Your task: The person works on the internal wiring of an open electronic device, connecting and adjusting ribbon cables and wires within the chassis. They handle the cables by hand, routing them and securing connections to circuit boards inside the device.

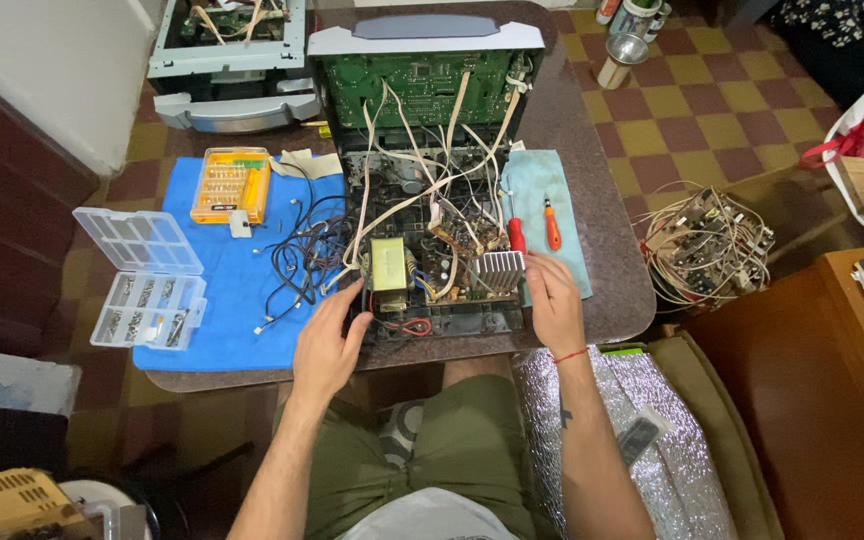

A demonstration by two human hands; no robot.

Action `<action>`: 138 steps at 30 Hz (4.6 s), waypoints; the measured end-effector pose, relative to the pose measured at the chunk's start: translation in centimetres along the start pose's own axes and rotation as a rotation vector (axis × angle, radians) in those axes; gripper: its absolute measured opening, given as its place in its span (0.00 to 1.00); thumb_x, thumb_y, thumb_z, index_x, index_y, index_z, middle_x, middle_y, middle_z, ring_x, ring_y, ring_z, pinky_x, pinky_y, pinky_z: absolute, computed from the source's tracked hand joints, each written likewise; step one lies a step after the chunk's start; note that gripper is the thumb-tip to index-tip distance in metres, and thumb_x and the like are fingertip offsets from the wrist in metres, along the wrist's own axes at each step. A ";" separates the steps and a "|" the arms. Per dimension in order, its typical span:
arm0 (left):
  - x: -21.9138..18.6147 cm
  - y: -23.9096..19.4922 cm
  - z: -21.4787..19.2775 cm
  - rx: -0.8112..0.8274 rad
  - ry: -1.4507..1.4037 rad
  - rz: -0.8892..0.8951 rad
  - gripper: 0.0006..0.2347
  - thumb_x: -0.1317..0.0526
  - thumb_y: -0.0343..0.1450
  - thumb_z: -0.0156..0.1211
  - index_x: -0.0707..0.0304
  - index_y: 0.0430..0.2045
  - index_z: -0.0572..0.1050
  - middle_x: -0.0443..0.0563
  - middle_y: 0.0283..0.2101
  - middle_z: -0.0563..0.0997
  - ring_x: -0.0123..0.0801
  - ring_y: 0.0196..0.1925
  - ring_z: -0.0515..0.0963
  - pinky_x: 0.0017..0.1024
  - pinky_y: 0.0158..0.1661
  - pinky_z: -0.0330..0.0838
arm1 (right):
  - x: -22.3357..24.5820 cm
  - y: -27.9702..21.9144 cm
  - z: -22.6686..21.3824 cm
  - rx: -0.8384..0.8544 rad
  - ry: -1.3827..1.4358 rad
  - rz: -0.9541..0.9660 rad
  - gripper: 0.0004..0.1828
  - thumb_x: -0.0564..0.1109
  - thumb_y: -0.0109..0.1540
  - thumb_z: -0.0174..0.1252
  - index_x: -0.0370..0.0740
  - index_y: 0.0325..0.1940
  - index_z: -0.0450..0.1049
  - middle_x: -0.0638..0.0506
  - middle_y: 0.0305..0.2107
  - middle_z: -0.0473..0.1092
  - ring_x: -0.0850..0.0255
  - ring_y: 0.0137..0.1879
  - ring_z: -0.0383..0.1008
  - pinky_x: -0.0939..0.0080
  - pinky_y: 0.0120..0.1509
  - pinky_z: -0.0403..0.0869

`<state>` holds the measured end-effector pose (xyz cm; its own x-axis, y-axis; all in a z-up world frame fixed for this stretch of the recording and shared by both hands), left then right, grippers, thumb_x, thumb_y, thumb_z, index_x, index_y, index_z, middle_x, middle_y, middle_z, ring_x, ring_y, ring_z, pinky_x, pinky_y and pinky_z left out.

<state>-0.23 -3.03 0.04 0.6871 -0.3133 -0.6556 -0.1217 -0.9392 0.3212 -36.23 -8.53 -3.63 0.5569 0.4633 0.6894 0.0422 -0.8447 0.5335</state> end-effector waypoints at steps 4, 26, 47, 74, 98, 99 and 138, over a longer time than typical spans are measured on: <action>0.1 -0.1 0.2 -0.016 0.006 0.008 0.20 0.52 0.79 0.50 0.56 0.65 0.71 0.56 0.56 0.80 0.47 0.63 0.76 0.45 0.60 0.71 | 1.9 0.5 -0.4 -0.018 0.015 0.017 0.16 0.41 0.73 0.47 0.33 0.52 0.80 0.40 0.49 0.77 0.41 0.63 0.74 0.42 0.70 0.67; 2.1 -0.5 0.1 -0.159 -0.122 0.059 0.15 0.57 0.79 0.47 0.60 0.55 0.77 0.54 0.50 0.81 0.48 0.56 0.79 0.46 0.57 0.72 | 4.1 3.6 -1.3 -0.078 -0.086 0.119 0.11 0.39 0.66 0.61 0.47 0.52 0.82 0.52 0.43 0.77 0.52 0.50 0.80 0.54 0.55 0.77; 0.5 1.2 -0.9 0.032 -0.092 -0.073 0.14 0.59 0.79 0.49 0.62 0.55 0.77 0.60 0.54 0.82 0.55 0.58 0.80 0.48 0.58 0.73 | 3.3 2.1 -0.8 0.088 -0.047 0.122 0.16 0.38 0.67 0.55 0.40 0.59 0.78 0.43 0.60 0.72 0.39 0.65 0.71 0.39 0.70 0.68; 5.1 0.6 1.2 0.283 -0.036 -0.138 0.30 0.39 0.74 0.41 0.62 0.63 0.68 0.55 0.64 0.74 0.46 0.67 0.73 0.42 0.62 0.66 | 4.4 3.5 -0.9 0.186 -0.005 0.193 0.30 0.59 0.72 0.37 0.40 0.66 0.73 0.47 0.67 0.66 0.52 0.74 0.64 0.47 0.76 0.63; -4.2 4.4 -2.8 -0.167 -0.098 0.278 0.10 0.63 0.77 0.51 0.65 0.47 0.79 0.53 0.47 0.85 0.41 0.48 0.84 0.35 0.50 0.76 | 2.9 5.9 -2.9 -0.069 0.084 0.223 0.13 0.42 0.69 0.52 0.40 0.53 0.79 0.47 0.49 0.77 0.58 0.56 0.75 0.56 0.63 0.73; -5.3 5.3 -3.1 -0.155 -0.104 0.303 0.09 0.65 0.76 0.53 0.65 0.46 0.79 0.53 0.46 0.85 0.40 0.46 0.84 0.35 0.48 0.77 | 4.1 7.3 -3.5 -0.106 0.087 0.106 0.10 0.39 0.68 0.56 0.39 0.52 0.79 0.47 0.44 0.78 0.59 0.51 0.76 0.61 0.57 0.75; -17.8 26.9 1.6 -0.069 -0.031 0.164 0.16 0.56 0.78 0.52 0.68 0.55 0.76 0.66 0.49 0.83 0.59 0.53 0.82 0.52 0.52 0.76 | 7.2 23.7 -1.4 -0.616 -0.047 -0.435 0.05 0.35 0.63 0.67 0.41 0.40 0.80 0.50 0.32 0.75 0.54 0.34 0.75 0.59 0.36 0.76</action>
<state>-16.87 -22.96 19.26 0.6392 -0.4668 -0.6112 -0.1805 -0.8636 0.4708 -32.37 -24.83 14.62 0.6315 0.6972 0.3393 -0.1970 -0.2790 0.9399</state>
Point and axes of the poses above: each hand's wrist, its own y-axis towards the middle knuckle, its own z-axis out of the palm, x = y × z, the point moved 3 cm from there along y, towards the middle knuckle
